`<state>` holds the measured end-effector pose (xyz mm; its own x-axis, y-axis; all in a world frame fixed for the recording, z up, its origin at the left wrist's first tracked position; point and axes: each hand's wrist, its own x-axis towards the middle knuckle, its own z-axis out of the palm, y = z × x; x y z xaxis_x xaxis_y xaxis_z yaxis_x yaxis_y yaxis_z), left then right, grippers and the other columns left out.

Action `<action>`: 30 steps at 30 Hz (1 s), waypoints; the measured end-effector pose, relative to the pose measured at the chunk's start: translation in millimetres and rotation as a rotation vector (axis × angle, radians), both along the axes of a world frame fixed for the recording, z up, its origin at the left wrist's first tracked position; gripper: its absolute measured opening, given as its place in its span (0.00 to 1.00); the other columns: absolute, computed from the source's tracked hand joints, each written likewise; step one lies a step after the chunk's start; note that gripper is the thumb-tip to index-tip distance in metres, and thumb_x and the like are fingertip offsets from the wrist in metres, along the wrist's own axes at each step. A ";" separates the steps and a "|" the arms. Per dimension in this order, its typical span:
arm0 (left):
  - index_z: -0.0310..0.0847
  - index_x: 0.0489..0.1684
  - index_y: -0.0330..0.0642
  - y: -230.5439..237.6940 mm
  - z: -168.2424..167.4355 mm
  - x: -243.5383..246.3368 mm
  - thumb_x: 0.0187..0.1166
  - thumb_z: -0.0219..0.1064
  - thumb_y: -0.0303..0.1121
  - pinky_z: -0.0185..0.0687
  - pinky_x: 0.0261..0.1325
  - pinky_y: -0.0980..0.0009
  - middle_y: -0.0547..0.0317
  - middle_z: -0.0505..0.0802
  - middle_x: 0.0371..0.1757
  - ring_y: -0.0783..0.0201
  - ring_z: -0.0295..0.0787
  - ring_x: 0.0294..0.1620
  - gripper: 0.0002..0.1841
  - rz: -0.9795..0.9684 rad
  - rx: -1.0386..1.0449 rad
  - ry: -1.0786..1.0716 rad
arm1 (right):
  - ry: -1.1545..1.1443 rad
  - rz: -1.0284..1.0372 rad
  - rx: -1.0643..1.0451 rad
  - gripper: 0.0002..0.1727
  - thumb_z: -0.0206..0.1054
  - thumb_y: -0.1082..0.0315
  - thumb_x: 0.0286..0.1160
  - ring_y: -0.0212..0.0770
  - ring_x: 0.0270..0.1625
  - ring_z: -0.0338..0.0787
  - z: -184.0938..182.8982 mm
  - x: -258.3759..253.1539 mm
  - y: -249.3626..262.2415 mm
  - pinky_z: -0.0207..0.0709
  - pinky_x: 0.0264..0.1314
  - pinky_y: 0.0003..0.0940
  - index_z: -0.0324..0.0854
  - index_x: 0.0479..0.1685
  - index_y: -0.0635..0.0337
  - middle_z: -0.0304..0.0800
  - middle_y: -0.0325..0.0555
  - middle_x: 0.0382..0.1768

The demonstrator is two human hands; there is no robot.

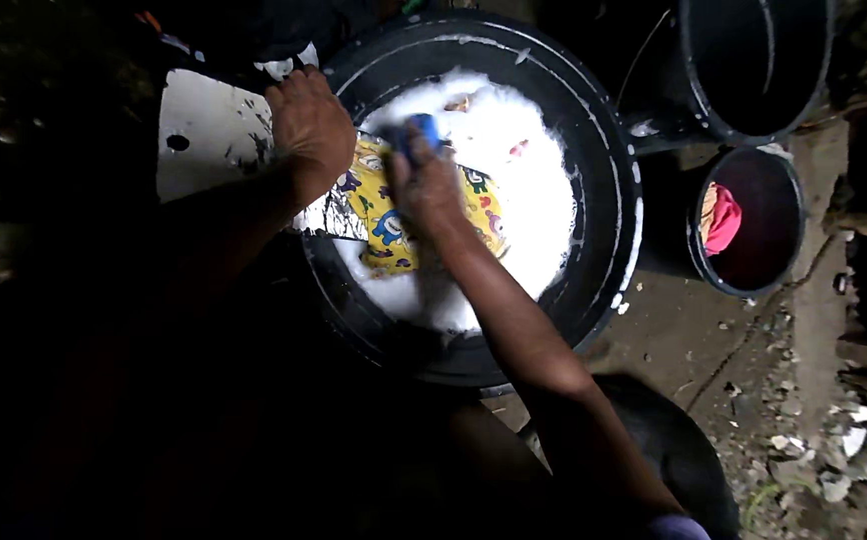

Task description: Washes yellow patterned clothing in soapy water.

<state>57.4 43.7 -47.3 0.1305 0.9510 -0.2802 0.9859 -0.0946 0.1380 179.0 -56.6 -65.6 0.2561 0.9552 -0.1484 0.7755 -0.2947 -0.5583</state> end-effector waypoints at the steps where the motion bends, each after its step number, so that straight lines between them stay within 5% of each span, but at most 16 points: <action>1: 0.55 0.83 0.17 -0.5 1.1 -0.9 0.93 0.42 0.34 0.57 0.81 0.33 0.17 0.72 0.78 0.25 0.68 0.81 0.28 -0.008 -0.002 0.003 | 0.034 0.076 0.007 0.28 0.61 0.57 0.87 0.62 0.66 0.88 6.0 -20.1 3.0 0.83 0.66 0.51 0.74 0.85 0.50 0.81 0.68 0.71; 4: 0.57 0.83 0.19 1.3 -0.2 2.5 0.93 0.42 0.34 0.57 0.82 0.33 0.17 0.73 0.78 0.24 0.69 0.80 0.27 0.001 0.021 -0.003 | 0.051 0.071 -0.036 0.28 0.60 0.55 0.88 0.63 0.66 0.88 -6.1 -0.6 -8.9 0.84 0.64 0.54 0.71 0.87 0.45 0.82 0.68 0.71; 7: 0.56 0.84 0.19 -0.2 -4.5 0.5 0.93 0.41 0.35 0.56 0.82 0.33 0.17 0.72 0.79 0.26 0.68 0.81 0.28 0.016 0.023 0.005 | 0.018 -0.178 -0.112 0.27 0.58 0.57 0.89 0.65 0.67 0.88 -38.9 76.3 -49.7 0.79 0.69 0.62 0.73 0.85 0.53 0.87 0.66 0.66; 10: 0.54 0.83 0.17 1.6 -2.5 0.6 0.93 0.40 0.34 0.55 0.82 0.33 0.16 0.71 0.79 0.25 0.67 0.82 0.28 -0.010 0.031 -0.003 | -0.029 -0.398 -0.258 0.28 0.56 0.55 0.90 0.71 0.74 0.80 -62.0 135.4 -74.3 0.73 0.73 0.66 0.71 0.87 0.54 0.80 0.72 0.72; 13: 0.54 0.83 0.16 0.0 -0.4 0.8 0.93 0.40 0.34 0.54 0.83 0.33 0.16 0.69 0.80 0.25 0.65 0.83 0.28 -0.017 0.007 -0.004 | -0.044 -0.363 -0.244 0.28 0.58 0.55 0.90 0.69 0.74 0.82 -38.5 108.3 -48.2 0.74 0.74 0.63 0.71 0.85 0.55 0.81 0.71 0.72; 16: 0.57 0.82 0.17 -0.4 -2.3 0.6 0.93 0.43 0.34 0.57 0.81 0.32 0.17 0.72 0.78 0.25 0.68 0.81 0.28 -0.003 0.012 0.000 | -0.010 -0.047 0.018 0.28 0.63 0.57 0.84 0.63 0.62 0.90 -3.6 12.0 -15.9 0.84 0.63 0.55 0.76 0.82 0.54 0.87 0.68 0.65; 18: 0.59 0.81 0.19 0.2 -1.9 1.2 0.92 0.45 0.35 0.58 0.81 0.34 0.19 0.73 0.78 0.26 0.69 0.81 0.27 0.012 0.017 0.008 | 0.042 0.115 0.015 0.29 0.62 0.55 0.86 0.62 0.60 0.90 3.8 -21.2 -7.9 0.86 0.58 0.52 0.73 0.86 0.47 0.82 0.69 0.68; 22: 0.58 0.83 0.21 2.8 -1.8 3.5 0.93 0.43 0.35 0.58 0.82 0.36 0.20 0.73 0.79 0.27 0.68 0.82 0.28 0.023 0.017 0.038 | 0.018 -0.088 -0.074 0.29 0.60 0.56 0.87 0.64 0.60 0.91 -27.6 47.4 -33.3 0.83 0.61 0.61 0.71 0.86 0.48 0.89 0.65 0.62; 26: 0.55 0.84 0.19 2.8 -3.4 2.6 0.93 0.40 0.34 0.56 0.83 0.35 0.19 0.71 0.80 0.27 0.67 0.82 0.28 0.009 0.008 0.028 | 0.001 -0.491 -0.223 0.31 0.58 0.53 0.89 0.70 0.73 0.82 -67.7 140.0 -84.0 0.73 0.74 0.67 0.69 0.86 0.58 0.82 0.72 0.70; 28: 0.55 0.83 0.19 2.4 -2.5 3.1 0.93 0.41 0.35 0.55 0.83 0.35 0.19 0.71 0.80 0.27 0.67 0.83 0.28 0.007 -0.010 0.016 | -0.038 -0.509 -0.285 0.32 0.58 0.52 0.88 0.72 0.76 0.79 -60.7 141.1 -76.9 0.71 0.76 0.68 0.67 0.87 0.59 0.78 0.73 0.74; 30: 0.56 0.83 0.19 3.7 -0.4 3.0 0.93 0.42 0.35 0.55 0.83 0.35 0.19 0.71 0.80 0.27 0.67 0.82 0.28 0.007 -0.018 0.011 | -0.055 -0.368 -0.154 0.31 0.59 0.54 0.87 0.68 0.70 0.85 -36.7 94.2 -50.2 0.76 0.71 0.65 0.68 0.86 0.60 0.84 0.70 0.68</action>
